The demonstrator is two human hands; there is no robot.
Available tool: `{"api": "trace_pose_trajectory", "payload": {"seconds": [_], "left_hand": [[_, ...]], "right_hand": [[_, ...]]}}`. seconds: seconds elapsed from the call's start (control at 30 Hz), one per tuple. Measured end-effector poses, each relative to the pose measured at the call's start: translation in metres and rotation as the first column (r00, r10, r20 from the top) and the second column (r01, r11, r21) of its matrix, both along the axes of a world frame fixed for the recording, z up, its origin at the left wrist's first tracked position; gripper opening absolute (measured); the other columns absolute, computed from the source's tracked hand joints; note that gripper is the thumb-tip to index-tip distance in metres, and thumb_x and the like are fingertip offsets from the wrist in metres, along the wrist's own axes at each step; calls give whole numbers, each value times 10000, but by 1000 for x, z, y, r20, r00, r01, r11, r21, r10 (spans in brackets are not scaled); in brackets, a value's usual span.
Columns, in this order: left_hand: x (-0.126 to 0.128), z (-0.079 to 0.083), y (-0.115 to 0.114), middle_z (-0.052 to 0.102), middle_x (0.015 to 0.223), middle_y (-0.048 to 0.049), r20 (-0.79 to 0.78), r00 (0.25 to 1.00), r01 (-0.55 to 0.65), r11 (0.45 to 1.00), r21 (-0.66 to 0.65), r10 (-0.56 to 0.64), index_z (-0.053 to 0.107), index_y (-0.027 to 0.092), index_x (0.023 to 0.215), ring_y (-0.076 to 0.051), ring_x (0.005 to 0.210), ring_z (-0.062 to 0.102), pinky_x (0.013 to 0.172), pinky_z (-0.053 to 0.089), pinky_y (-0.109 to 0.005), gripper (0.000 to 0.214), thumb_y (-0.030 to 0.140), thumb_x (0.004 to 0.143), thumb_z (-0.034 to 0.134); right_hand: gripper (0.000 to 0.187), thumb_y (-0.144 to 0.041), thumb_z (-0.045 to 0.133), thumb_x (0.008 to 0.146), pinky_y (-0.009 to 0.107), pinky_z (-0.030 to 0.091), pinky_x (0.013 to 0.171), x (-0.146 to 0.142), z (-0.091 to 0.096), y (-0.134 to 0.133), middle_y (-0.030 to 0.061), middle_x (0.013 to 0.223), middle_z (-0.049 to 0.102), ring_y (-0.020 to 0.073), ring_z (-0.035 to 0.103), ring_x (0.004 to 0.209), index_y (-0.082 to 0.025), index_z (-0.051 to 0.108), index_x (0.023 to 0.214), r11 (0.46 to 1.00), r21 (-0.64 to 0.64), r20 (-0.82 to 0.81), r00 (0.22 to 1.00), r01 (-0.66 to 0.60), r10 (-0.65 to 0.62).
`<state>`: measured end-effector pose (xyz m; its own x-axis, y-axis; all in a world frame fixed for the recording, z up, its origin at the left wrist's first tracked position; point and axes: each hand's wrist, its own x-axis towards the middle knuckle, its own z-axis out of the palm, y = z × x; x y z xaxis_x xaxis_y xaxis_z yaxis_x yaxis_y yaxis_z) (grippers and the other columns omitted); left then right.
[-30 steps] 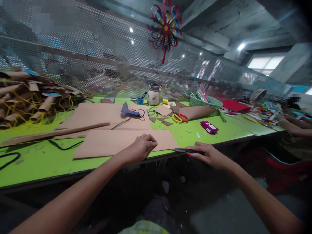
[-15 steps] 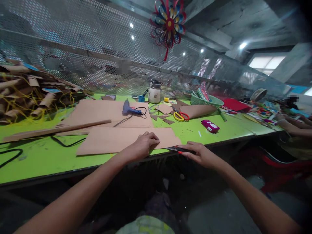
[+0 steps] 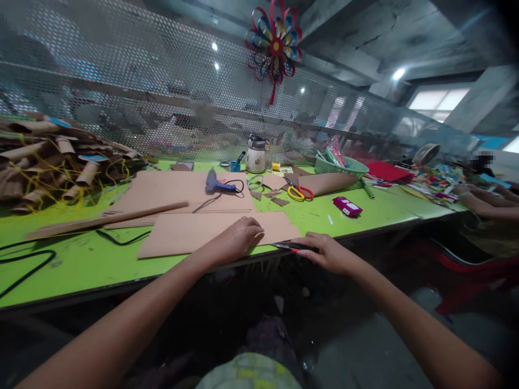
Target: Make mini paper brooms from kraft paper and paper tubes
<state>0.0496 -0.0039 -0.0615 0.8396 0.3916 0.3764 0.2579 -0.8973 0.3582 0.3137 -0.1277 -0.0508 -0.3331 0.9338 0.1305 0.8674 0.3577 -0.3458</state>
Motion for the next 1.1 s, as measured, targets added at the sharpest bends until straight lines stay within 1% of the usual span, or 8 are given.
{"api": "trace_pose_trajectory", "payload": {"seconds": [0.13,0.2,0.3,0.4,0.53,0.63,0.93,1.1], "left_hand": [[-40,12,1,619,1022,-108,-54,998,-34,996,79,39,703,180,904,-207,957,559,867,423,-334,333,347,952,419],[-63,16,-1,628,1071,-95,-159,987,-19,997,70,30,690,200,996,-208,987,565,872,425,-329,288,371,935,466],[-83,15,-5,617,1166,-96,-182,981,-42,994,101,60,655,214,1114,-219,1055,541,907,415,-344,298,373,940,473],[-79,8,-10,631,1128,-103,-128,989,-54,989,136,72,664,205,1090,-212,1027,530,886,421,-346,295,334,966,430],[-59,1,-19,637,1054,-111,-78,995,-50,984,173,65,690,213,1028,-203,950,534,833,442,-351,302,297,974,405],[-52,-1,-23,622,1089,-114,-59,994,-79,978,195,92,704,224,1012,-199,922,535,800,460,-352,315,272,975,394],[-97,-3,-18,635,1236,-71,-134,980,-132,986,97,145,651,192,1184,-199,1173,551,1006,462,-350,363,369,969,418],[-99,3,-28,561,1344,-78,-217,962,-144,983,110,165,591,179,1279,-222,1261,496,1080,409,-394,437,416,964,404]], "right_hand": [[391,-432,450,962,309,456,758,7,-5,-4,75,928,616,194,586,832,-250,593,1278,1000,2,-17,1000,-1,1],[390,-428,450,963,309,456,756,9,-6,-4,73,915,614,192,587,825,-241,596,1272,1000,-10,-37,999,-12,11],[394,-435,451,961,315,456,770,10,-4,-6,74,918,617,199,589,844,-246,595,1275,1000,-20,-41,999,-18,18],[402,-434,441,965,316,459,776,12,1,-11,71,918,612,200,592,848,-266,572,1305,999,-28,-29,999,-29,28],[398,-443,446,960,325,472,799,22,5,-23,80,965,629,203,607,862,-290,578,1302,999,-47,-35,999,-14,13],[390,-445,460,953,335,479,822,27,4,-27,84,996,642,210,615,892,-295,591,1288,999,-49,-65,998,-14,11],[380,-386,476,953,352,489,818,3,-6,-29,104,1024,649,223,626,900,-241,587,1287,999,-3,-48,998,40,-40],[356,-348,470,960,368,470,894,-20,-11,-27,105,1123,644,232,610,1011,-234,574,1281,999,36,-121,993,-7,11]]}}
